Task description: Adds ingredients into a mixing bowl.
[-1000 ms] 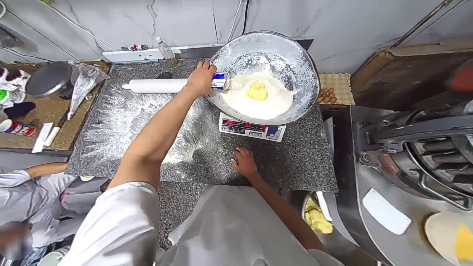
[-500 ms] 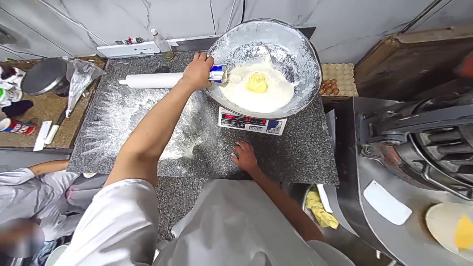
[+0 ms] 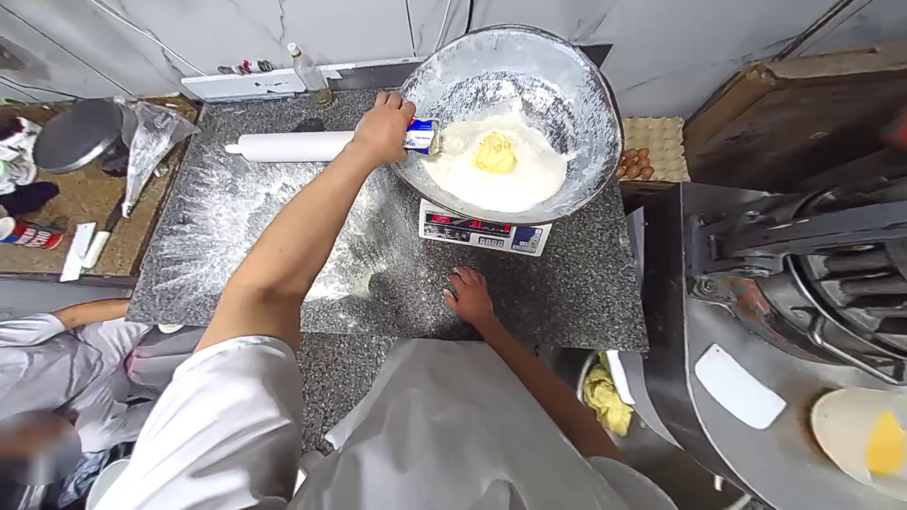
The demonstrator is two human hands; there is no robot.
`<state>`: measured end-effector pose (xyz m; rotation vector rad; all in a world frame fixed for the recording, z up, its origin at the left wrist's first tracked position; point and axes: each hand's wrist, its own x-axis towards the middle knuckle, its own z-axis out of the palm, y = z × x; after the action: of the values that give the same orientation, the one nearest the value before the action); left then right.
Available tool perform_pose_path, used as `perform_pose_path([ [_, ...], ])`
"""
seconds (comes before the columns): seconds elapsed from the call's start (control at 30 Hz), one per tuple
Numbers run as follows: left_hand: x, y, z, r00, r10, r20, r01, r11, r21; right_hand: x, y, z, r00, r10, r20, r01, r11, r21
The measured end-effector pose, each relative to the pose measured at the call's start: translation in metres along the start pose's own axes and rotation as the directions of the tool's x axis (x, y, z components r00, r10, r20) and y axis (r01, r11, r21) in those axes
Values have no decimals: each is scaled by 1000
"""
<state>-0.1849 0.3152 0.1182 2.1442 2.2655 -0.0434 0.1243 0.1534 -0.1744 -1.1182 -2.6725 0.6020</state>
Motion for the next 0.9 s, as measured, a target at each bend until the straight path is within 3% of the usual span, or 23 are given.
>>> perform_pose_path([
  [0.9, -4, -2, -1, 1000, 9, -21, -9, 1000, -15, 1, 1, 5, 1000, 9, 2, -9, 1000, -12],
])
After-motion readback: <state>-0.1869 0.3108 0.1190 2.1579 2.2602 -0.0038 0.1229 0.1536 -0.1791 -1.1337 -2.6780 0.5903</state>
